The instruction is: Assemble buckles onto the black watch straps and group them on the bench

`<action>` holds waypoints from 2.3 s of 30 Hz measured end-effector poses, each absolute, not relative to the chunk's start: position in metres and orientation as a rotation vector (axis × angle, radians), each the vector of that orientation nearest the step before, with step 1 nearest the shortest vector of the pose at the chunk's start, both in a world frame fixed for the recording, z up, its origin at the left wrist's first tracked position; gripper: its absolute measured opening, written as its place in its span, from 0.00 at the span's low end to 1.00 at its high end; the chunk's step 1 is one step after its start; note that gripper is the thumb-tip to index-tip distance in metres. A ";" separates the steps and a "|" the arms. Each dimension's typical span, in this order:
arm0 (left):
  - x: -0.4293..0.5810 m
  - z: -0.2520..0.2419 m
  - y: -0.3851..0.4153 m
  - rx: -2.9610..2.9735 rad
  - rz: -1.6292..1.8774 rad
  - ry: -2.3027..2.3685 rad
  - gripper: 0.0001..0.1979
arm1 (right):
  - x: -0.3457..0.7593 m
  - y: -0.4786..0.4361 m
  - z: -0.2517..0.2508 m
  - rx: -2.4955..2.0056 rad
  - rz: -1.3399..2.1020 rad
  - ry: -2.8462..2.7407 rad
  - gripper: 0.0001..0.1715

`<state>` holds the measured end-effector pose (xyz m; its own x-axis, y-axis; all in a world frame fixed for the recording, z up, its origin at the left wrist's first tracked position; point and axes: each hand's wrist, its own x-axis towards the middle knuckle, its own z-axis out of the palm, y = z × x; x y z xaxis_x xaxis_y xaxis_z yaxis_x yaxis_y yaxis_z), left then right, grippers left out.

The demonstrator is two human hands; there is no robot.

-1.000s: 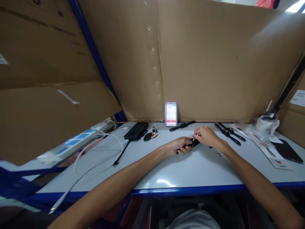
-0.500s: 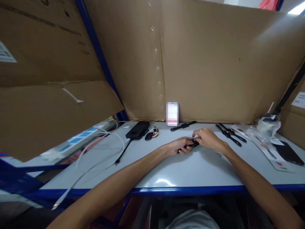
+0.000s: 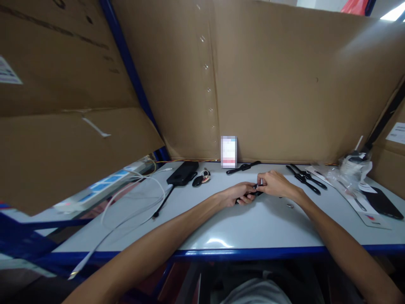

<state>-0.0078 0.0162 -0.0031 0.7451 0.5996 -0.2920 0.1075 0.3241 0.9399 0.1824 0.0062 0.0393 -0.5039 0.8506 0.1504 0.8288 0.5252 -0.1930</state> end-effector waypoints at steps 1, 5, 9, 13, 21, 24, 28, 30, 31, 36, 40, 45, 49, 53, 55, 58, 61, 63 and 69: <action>-0.008 -0.003 0.016 1.213 0.358 0.696 0.04 | 0.183 0.007 0.040 -1.391 0.166 -2.548 0.09; -0.009 -0.005 0.017 1.202 0.349 0.697 0.06 | 0.187 0.009 0.041 -1.293 0.180 -2.548 0.13; -0.008 -0.004 0.016 1.220 0.344 0.702 0.06 | 0.191 0.013 0.041 -1.247 0.274 -2.561 0.09; -0.008 -0.004 0.016 1.210 0.348 0.721 0.05 | 0.197 0.018 0.042 -1.177 0.367 -2.537 0.15; -0.009 -0.005 0.016 1.241 0.335 0.692 0.06 | 0.200 0.024 0.038 -1.202 0.373 -2.575 0.15; -0.009 -0.005 0.017 1.231 0.329 0.700 0.06 | 0.197 0.022 0.039 -1.207 0.379 -2.534 0.15; -0.009 -0.005 0.016 1.226 0.331 0.691 0.07 | 0.194 0.016 0.042 -1.265 0.288 -2.522 0.11; -0.009 -0.004 0.016 1.226 0.324 0.695 0.07 | 0.192 0.013 0.042 -1.288 0.246 -2.562 0.11; -0.009 -0.005 0.016 1.226 0.320 0.696 0.07 | 0.191 0.012 0.041 -1.284 0.220 -2.581 0.12; -0.008 -0.006 0.017 1.227 0.325 0.710 0.07 | 0.182 0.007 0.037 -1.292 0.042 -2.459 0.13; -0.008 -0.004 0.016 1.254 0.332 0.712 0.05 | 0.178 0.003 0.037 -1.443 0.016 -2.435 0.13; -0.008 -0.004 0.015 1.237 0.327 0.724 0.06 | 0.179 0.004 0.037 -1.288 0.170 -2.529 0.13; -0.008 -0.006 0.017 1.234 0.329 0.731 0.06 | 0.179 0.006 0.036 -1.264 0.151 -2.531 0.17; -0.009 -0.007 0.018 1.230 0.321 0.712 0.06 | 0.179 0.004 0.036 -1.333 0.020 -2.523 0.13; -0.009 -0.007 0.017 1.237 0.322 0.696 0.06 | 0.180 0.003 0.037 -1.381 -0.054 -2.529 0.09; -0.009 -0.006 0.016 1.252 0.317 0.682 0.07 | 0.182 0.004 0.040 -1.410 -0.145 -2.557 0.12; -0.009 -0.003 0.014 1.265 0.301 0.685 0.09 | 0.184 0.005 0.041 -1.389 -0.139 -2.573 0.17; -0.009 -0.002 0.013 1.267 0.301 0.694 0.08 | 0.184 0.005 0.042 -1.379 -0.099 -2.570 0.17; -0.009 -0.004 0.015 1.254 0.313 0.682 0.08 | 0.185 0.004 0.043 -1.372 -0.046 -2.592 0.14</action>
<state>-0.0093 0.0149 -0.0044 0.7653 0.5693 -0.3003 0.1440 0.3034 0.9419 0.1847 0.0039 0.0428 -0.5457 0.8144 0.1972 0.8209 0.5669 -0.0696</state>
